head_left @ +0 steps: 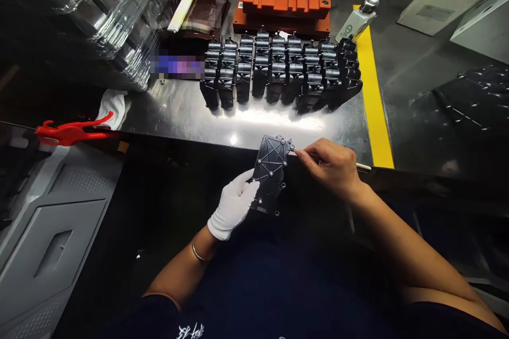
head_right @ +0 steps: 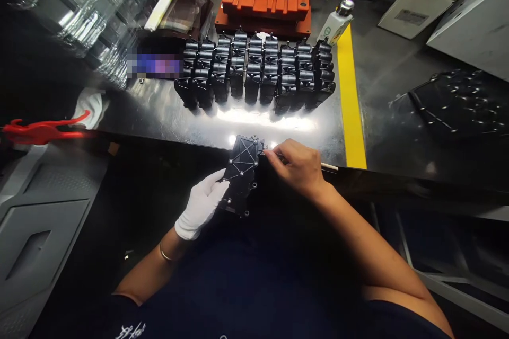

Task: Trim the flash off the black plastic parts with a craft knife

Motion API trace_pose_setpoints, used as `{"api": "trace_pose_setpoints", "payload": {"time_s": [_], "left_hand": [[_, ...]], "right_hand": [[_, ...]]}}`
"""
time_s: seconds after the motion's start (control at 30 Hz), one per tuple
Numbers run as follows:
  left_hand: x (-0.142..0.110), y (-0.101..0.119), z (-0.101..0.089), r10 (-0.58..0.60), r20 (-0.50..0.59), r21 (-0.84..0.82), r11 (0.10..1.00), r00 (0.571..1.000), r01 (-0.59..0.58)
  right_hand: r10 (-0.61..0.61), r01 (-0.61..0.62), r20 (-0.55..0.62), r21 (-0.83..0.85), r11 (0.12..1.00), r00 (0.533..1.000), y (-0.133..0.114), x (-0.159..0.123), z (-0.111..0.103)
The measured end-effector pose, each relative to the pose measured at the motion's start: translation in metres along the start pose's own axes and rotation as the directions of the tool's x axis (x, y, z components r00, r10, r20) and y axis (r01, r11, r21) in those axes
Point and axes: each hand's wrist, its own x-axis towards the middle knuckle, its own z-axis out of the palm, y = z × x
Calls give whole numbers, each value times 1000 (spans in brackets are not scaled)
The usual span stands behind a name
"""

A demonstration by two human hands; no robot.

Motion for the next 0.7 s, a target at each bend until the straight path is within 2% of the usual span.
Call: {"api": "trace_pose_setpoints", "payload": {"time_s": [0.13,0.27,0.37,0.47,0.7], "left_hand": [[2,-1,0,2,9,-1,1000,1000,-2],[2,0,2,10,-8,-5,1000,1000,-10],[2,1,3,19,-20,-5,1000,1000,-19],[2,-1,3,19,-23,4,1000,1000,-18],[3,-5,4,23,-17,-37,999,1000,-24]], "right_hand": [[-79,74,59,72,995,995,-5,-7,-7],[-92,93,123,0,996,988,-2,-8,-6],[-103,109,107,-58,992,989,-2,-7,-5],[-127,131,88,-37,991,988,-3,-7,-4],[-57,56,53,14,998,997,-7,-13,-2]]}}
